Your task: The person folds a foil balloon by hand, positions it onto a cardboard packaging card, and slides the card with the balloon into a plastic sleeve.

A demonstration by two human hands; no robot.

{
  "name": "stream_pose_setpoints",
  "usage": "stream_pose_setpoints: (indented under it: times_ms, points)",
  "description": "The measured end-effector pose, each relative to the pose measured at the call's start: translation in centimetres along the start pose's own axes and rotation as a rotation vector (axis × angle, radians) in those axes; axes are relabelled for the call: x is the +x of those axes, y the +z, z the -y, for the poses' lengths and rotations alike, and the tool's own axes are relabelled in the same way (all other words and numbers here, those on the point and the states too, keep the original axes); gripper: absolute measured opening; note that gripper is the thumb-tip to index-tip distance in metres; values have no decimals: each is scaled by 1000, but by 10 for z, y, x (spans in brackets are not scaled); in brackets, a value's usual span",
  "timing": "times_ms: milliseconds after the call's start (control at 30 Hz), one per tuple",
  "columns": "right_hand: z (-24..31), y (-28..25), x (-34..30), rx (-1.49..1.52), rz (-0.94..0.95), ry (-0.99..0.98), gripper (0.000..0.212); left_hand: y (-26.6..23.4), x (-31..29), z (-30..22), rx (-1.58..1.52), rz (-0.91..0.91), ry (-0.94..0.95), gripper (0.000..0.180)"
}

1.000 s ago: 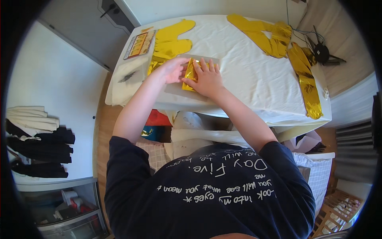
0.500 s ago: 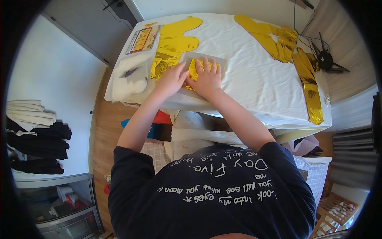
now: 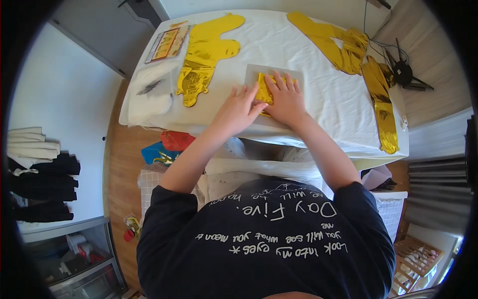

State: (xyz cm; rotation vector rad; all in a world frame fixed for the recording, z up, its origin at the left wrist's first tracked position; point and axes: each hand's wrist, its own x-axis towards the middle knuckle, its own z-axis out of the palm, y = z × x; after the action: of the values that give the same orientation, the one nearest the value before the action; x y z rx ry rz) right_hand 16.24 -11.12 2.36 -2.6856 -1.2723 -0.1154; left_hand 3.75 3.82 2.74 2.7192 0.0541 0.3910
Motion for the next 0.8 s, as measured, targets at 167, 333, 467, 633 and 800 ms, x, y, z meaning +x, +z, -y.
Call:
stream_pose_setpoints:
  times_ms: [167, 333, 467, 633, 800]
  points:
    - [-55, -9, -20, 1, -21, -44, 91, 9, 14, -42, -267, 6, 32, 58]
    - [-61, -8, -23, -15, -44, -88, 89, 11, 44, -32, -45, 15, -18, 50]
    - [-57, -13, -23, 7, -45, -98, 87, 36, 51, -16, 79, -122, 165, 52]
    - [-61, -11, -21, 22, -19, -109, 94, 33, 52, -5, 100, 105, 198, 63]
    - [-64, -10, -22, 39, -25, -107, 98, 25, 54, -5, 125, 155, 169, 71]
